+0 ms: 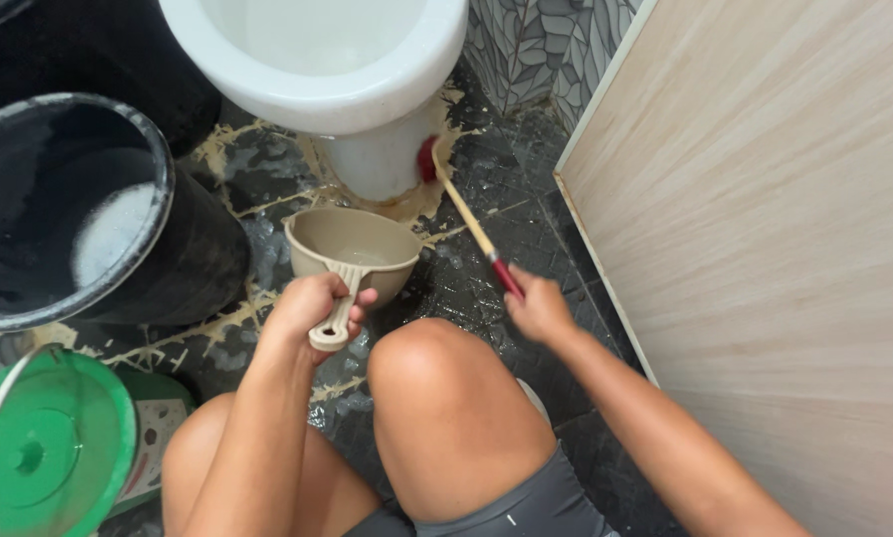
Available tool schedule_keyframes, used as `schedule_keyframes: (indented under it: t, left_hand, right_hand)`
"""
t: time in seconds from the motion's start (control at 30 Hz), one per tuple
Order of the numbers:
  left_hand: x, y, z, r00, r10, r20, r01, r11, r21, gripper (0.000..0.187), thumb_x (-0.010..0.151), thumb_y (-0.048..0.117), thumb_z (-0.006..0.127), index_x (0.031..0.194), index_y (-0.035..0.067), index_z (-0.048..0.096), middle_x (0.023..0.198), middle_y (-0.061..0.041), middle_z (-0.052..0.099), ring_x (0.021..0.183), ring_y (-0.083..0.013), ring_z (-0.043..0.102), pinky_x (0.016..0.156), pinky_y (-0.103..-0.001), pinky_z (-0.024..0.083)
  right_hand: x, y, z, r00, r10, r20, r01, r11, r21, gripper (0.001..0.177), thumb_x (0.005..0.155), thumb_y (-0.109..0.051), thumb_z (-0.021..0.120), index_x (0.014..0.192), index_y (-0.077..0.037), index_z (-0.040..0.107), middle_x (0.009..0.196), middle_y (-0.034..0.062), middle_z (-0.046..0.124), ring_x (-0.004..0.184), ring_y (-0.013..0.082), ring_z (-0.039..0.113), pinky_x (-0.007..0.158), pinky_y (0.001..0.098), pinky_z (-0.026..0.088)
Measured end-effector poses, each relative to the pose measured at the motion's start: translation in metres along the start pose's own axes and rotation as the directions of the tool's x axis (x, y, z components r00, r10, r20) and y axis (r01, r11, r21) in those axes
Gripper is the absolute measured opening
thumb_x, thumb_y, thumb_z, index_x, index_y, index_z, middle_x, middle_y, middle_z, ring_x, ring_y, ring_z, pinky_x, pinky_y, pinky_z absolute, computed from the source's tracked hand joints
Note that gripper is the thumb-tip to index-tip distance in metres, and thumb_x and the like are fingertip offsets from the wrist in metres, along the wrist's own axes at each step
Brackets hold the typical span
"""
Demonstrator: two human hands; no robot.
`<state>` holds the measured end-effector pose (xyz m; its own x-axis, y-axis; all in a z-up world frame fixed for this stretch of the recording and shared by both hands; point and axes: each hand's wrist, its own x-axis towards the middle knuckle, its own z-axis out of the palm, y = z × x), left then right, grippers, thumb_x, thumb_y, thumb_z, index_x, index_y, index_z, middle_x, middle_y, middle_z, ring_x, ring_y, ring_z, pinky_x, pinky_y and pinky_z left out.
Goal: The person cleans a white toilet by repeatedly scooping soapy water from a black bucket with a beige plastic scoop and pouring it over the toilet bowl and base. They use a long-handled brush to scrub the exterior base and the floor around the toilet.
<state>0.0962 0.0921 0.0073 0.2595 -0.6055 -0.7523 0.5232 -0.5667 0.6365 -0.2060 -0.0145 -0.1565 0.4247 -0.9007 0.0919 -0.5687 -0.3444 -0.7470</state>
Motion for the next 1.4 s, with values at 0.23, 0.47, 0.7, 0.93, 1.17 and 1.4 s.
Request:
schedule_keyframes:
  t: [0.23,0.47,0.7,0.93,1.17,1.4]
  left_hand:
    - [-0.008,-0.010,-0.015,0.998,0.038,0.057,-0.038,0.999,-0.011,0.037,0.086,0.003,0.042,0.121,-0.006,0.052,0.087,-0.018,0.069,0.053,-0.0163,0.053,0.041,-0.030,0.046]
    - [-0.010,-0.006,-0.029,0.998,0.049,0.038,-0.049,0.999,0.017,0.037,0.085,0.003,0.043,0.118,-0.008,0.055,0.089,-0.018,0.069,0.053,-0.0168,0.052,0.040,-0.030,0.045]
    - [-0.010,-0.006,-0.027,0.993,0.113,0.036,-0.112,0.994,-0.016,0.035,0.084,0.002,0.042,0.114,-0.010,0.056,0.087,-0.019,0.068,0.052,-0.0182,0.052,0.039,-0.032,0.044]
    - [-0.012,0.006,-0.027,0.978,0.194,0.070,-0.194,0.981,-0.012,0.032,0.086,0.003,0.043,0.113,-0.009,0.057,0.091,-0.018,0.070,0.054,-0.0170,0.053,0.040,-0.031,0.046]
    - [-0.012,0.007,-0.028,0.975,0.212,0.062,-0.209,0.977,-0.051,0.034,0.085,0.003,0.043,0.115,-0.007,0.057,0.089,-0.017,0.069,0.054,-0.0165,0.054,0.041,-0.031,0.046]
    - [-0.006,0.004,-0.032,0.978,0.205,0.048,-0.201,0.976,-0.087,0.032,0.085,0.003,0.044,0.113,-0.008,0.056,0.089,-0.017,0.069,0.054,-0.0168,0.055,0.041,-0.032,0.047]
  right_hand:
    - [0.045,-0.014,0.002,0.994,0.108,0.021,-0.109,0.993,0.044,0.060,0.086,-0.015,0.067,0.144,-0.007,0.059,0.110,0.0292,0.070,0.104,0.0412,0.070,0.091,0.0436,0.056]
    - [0.058,0.006,-0.013,0.994,0.106,0.008,-0.106,0.993,0.044,0.059,0.083,-0.017,0.069,0.140,-0.007,0.059,0.113,0.0277,0.071,0.101,0.0381,0.074,0.090,0.0436,0.056]
    - [0.070,-0.013,0.000,0.996,0.057,0.066,-0.053,0.997,-0.052,0.059,0.085,-0.015,0.067,0.143,-0.008,0.059,0.109,0.0302,0.070,0.103,0.0432,0.069,0.091,0.0451,0.055]
    - [0.101,-0.019,-0.029,0.997,0.073,0.005,-0.073,0.997,0.010,0.056,0.084,-0.019,0.069,0.139,-0.010,0.060,0.105,0.0273,0.072,0.098,0.0408,0.073,0.088,0.0457,0.055]
    - [0.101,0.000,-0.004,0.985,0.092,0.146,-0.062,0.977,-0.204,0.058,0.083,-0.019,0.071,0.140,-0.011,0.062,0.103,0.0285,0.072,0.098,0.0428,0.071,0.088,0.0464,0.054]
    - [0.133,0.000,-0.011,0.998,0.056,0.041,-0.054,0.997,-0.057,0.060,0.084,-0.020,0.070,0.141,-0.008,0.059,0.108,0.0291,0.071,0.100,0.0412,0.072,0.089,0.0450,0.055]
